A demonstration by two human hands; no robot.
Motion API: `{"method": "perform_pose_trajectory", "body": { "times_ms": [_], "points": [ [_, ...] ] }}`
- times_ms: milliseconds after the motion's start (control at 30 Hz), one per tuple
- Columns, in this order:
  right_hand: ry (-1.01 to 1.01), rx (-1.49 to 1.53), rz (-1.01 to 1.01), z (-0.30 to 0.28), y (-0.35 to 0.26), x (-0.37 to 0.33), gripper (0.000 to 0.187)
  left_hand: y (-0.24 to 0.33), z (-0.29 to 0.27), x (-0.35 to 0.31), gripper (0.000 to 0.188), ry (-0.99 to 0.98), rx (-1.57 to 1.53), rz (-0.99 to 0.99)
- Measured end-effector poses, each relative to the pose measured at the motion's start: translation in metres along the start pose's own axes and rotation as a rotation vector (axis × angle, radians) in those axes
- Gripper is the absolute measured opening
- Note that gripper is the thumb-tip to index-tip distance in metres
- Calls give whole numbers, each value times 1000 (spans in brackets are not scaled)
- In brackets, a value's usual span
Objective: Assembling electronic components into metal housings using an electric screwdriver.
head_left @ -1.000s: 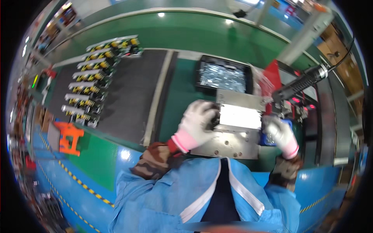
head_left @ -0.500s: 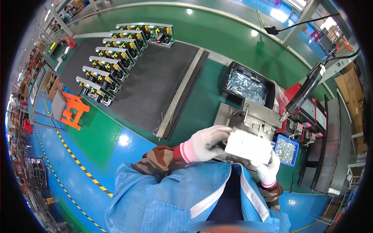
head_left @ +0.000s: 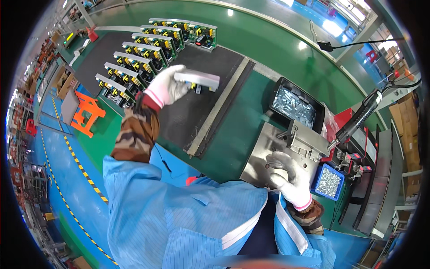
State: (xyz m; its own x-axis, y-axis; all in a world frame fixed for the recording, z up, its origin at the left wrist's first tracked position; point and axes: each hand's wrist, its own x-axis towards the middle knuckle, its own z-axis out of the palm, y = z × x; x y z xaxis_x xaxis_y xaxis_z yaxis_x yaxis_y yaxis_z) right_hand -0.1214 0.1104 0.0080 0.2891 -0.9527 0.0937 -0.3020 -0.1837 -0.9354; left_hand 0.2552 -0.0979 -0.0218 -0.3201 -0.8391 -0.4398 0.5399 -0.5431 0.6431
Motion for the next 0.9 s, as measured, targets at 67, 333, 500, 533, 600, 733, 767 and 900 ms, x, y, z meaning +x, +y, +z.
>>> {"method": "perform_pose_trajectory", "body": {
  "times_ms": [67, 333, 500, 533, 600, 733, 767, 900],
  "points": [
    [25, 21, 15, 0, 1, -2, 44, 12, -6, 16, 35, 66, 52, 12],
    [-67, -10, 162, -17, 5, -4, 48, -27, 31, 40, 79, 194, 754, 375],
    [-41, -109, 138, -24, 8, -8, 47, -57, 28, 68, 45, 699, 1433, 783],
    [-29, -115, 114, -24, 10, -8, 46, -53, 29, 74, 42, 698, 1399, 796],
    [-18, -166, 127, -31, 6, -13, 41, -41, 27, 91, 42, 757, 1409, 792],
    [36, -189, 115, -33, 6, -17, 39, -16, 12, 121, 45, 850, 1391, 815],
    [89, -154, 154, -34, 7, -20, 40, -12, 9, 125, 46, 873, 1392, 801],
    [161, -72, 220, -38, 7, -26, 45, -4, -1, 133, 46, 899, 1360, 770]
  ]
}}
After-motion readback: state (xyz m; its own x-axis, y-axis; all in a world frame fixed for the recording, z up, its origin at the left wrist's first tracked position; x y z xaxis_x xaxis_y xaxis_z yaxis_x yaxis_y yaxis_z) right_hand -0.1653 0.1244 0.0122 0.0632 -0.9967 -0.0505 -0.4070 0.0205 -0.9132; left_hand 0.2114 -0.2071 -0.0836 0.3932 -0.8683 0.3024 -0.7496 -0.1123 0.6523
